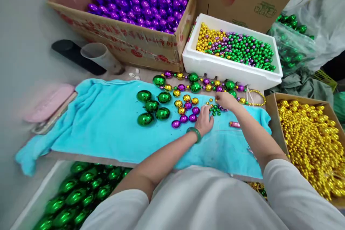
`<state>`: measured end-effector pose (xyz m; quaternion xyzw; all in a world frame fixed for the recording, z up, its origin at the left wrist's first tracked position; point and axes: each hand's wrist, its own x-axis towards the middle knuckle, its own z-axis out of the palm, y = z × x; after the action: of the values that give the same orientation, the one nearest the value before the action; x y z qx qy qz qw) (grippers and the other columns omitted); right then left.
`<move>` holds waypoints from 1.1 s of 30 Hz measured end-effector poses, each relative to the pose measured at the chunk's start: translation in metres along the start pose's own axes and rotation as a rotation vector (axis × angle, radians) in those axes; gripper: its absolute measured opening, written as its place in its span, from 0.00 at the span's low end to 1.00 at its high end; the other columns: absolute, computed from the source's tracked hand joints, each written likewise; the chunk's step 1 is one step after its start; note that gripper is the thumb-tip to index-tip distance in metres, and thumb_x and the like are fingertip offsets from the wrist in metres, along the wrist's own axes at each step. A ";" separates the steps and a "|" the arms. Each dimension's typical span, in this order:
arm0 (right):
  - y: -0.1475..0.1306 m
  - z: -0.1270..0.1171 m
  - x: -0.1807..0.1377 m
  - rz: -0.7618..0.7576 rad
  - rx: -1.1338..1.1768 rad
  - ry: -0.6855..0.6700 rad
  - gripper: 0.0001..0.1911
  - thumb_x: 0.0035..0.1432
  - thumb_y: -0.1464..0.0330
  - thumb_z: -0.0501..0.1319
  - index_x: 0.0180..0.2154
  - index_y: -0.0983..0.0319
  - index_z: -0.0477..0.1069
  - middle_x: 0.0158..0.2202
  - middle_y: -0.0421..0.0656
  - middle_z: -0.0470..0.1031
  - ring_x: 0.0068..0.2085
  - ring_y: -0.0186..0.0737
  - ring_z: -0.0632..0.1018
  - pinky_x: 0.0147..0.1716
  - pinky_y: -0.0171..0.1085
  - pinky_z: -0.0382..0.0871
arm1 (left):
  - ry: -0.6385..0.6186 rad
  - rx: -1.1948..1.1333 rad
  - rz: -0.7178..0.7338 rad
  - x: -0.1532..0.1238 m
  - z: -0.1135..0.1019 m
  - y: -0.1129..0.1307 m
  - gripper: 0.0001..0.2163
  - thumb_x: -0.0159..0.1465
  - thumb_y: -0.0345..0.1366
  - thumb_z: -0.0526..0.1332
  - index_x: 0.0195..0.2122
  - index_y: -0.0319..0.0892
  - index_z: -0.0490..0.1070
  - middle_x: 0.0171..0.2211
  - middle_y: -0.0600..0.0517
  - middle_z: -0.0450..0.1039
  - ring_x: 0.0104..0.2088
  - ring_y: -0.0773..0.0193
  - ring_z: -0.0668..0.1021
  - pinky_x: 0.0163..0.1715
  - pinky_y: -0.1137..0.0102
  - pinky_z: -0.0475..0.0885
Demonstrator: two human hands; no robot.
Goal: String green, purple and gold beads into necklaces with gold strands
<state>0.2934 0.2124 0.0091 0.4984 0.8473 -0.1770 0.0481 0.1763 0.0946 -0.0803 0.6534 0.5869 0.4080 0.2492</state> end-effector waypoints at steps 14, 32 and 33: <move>0.054 0.067 -0.173 0.252 0.170 0.400 0.12 0.60 0.69 0.52 0.38 0.62 0.75 0.38 0.46 0.75 0.38 0.41 0.74 0.38 0.36 0.64 | -0.155 0.046 0.073 -0.028 -0.051 0.030 0.07 0.61 0.33 0.56 0.34 0.39 0.74 0.33 0.51 0.73 0.32 0.66 0.73 0.38 0.69 0.69; 0.044 0.060 -0.190 0.167 0.726 0.368 0.13 0.60 0.60 0.54 0.36 0.63 0.68 0.29 0.42 0.73 0.24 0.32 0.68 0.21 0.31 0.59 | -0.029 -0.001 -0.133 -0.111 -0.095 0.046 0.11 0.61 0.40 0.57 0.36 0.40 0.75 0.34 0.51 0.74 0.28 0.68 0.71 0.31 0.71 0.66; 0.039 0.053 -0.193 0.132 0.957 0.355 0.13 0.58 0.58 0.56 0.35 0.62 0.66 0.28 0.41 0.72 0.22 0.29 0.66 0.18 0.30 0.55 | -0.028 -0.014 -0.126 -0.111 -0.094 0.050 0.11 0.61 0.40 0.57 0.36 0.40 0.75 0.34 0.51 0.74 0.28 0.68 0.71 0.31 0.71 0.66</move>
<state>0.4179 0.0514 -0.0001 0.5395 0.6333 -0.4541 -0.3188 0.1286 -0.0365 -0.0158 0.6190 0.6204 0.3867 0.2872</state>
